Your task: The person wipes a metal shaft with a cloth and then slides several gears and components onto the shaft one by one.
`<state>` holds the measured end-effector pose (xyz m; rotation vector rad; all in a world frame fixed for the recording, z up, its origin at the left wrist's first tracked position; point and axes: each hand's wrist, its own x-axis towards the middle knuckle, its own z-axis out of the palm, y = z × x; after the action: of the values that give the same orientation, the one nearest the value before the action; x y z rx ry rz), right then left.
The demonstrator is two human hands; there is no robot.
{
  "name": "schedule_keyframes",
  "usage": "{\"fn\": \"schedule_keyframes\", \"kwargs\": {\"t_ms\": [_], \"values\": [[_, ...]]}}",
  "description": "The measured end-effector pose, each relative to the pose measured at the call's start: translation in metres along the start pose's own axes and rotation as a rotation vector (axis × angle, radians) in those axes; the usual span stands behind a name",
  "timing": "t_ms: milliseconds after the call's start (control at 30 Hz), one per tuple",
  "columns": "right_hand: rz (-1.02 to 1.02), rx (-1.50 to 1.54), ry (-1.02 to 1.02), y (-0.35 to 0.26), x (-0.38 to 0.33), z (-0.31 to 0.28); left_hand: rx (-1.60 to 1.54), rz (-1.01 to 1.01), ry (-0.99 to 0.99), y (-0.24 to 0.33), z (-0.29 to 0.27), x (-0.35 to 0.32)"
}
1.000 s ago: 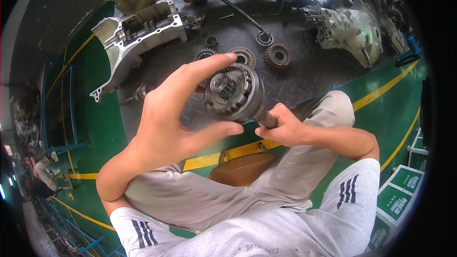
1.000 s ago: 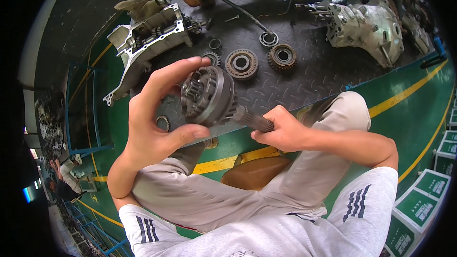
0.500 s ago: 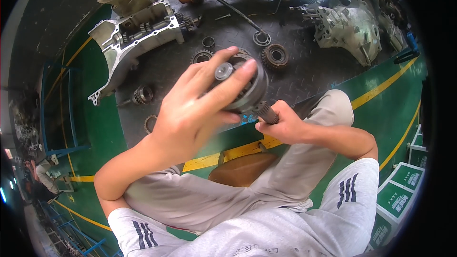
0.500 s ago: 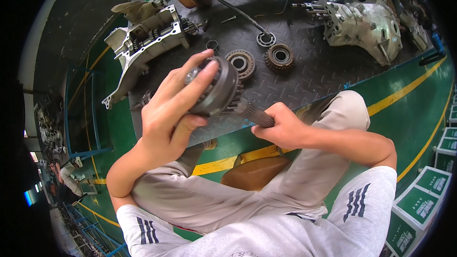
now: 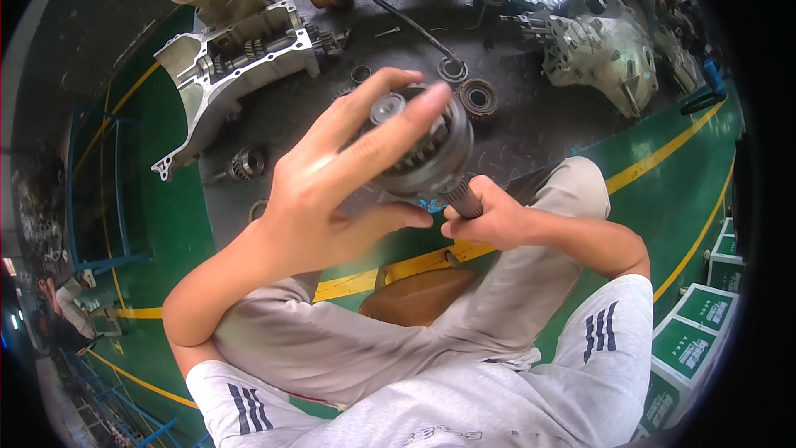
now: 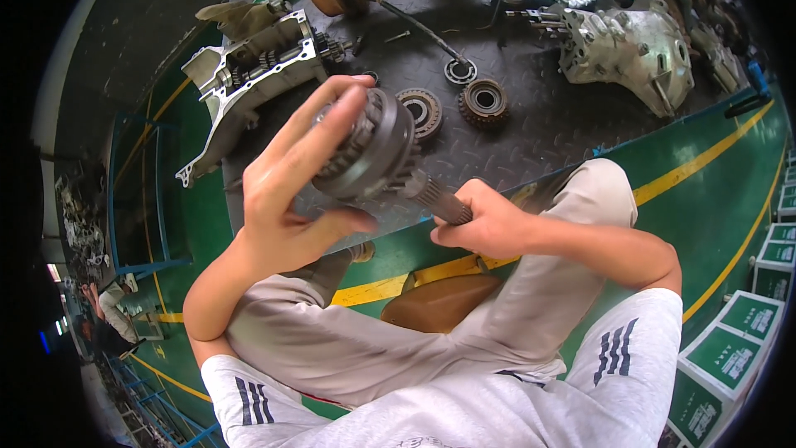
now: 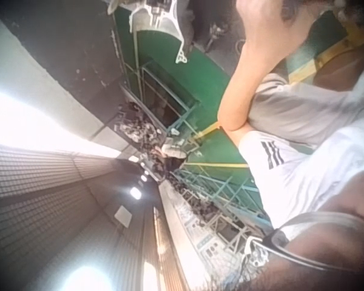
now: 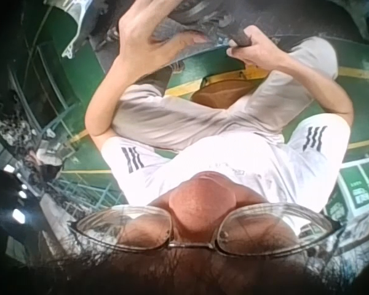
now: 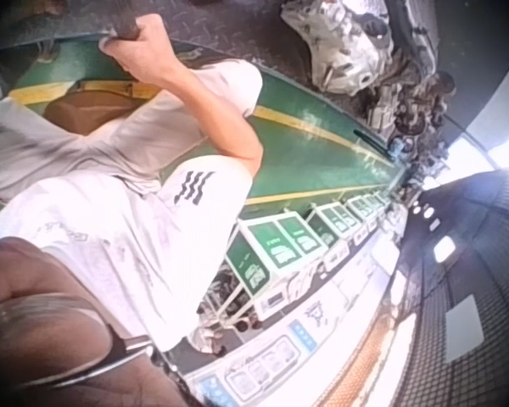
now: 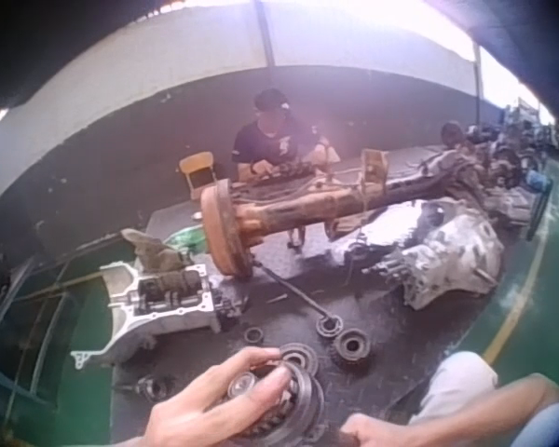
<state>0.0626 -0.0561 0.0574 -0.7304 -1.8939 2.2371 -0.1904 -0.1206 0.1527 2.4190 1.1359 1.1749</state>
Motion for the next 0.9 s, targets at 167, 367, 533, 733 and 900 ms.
{"fn": "schedule_keyframes", "kwargs": {"t_ms": [167, 367, 533, 733, 900], "values": [[0.241, 0.283, -0.164, -0.009, -0.002, 0.001, 0.018, 0.023, 0.108, -0.013, 0.014, -0.002], [0.23, 0.305, -0.219, -0.003, -0.003, -0.003, 0.01, 0.006, 0.063, -0.012, 0.019, 0.0], [0.255, 0.307, -0.172, -0.007, -0.004, -0.005, 0.066, 0.019, 0.064, -0.011, 0.017, 0.0], [0.188, 0.218, -0.185, -0.005, -0.004, -0.006, -0.152, -0.073, 0.075, -0.001, 0.012, 0.001], [0.177, 0.188, -0.168, -0.004, -0.004, -0.004, -0.194, -0.09, 0.004, 0.0, 0.005, -0.001]]}}
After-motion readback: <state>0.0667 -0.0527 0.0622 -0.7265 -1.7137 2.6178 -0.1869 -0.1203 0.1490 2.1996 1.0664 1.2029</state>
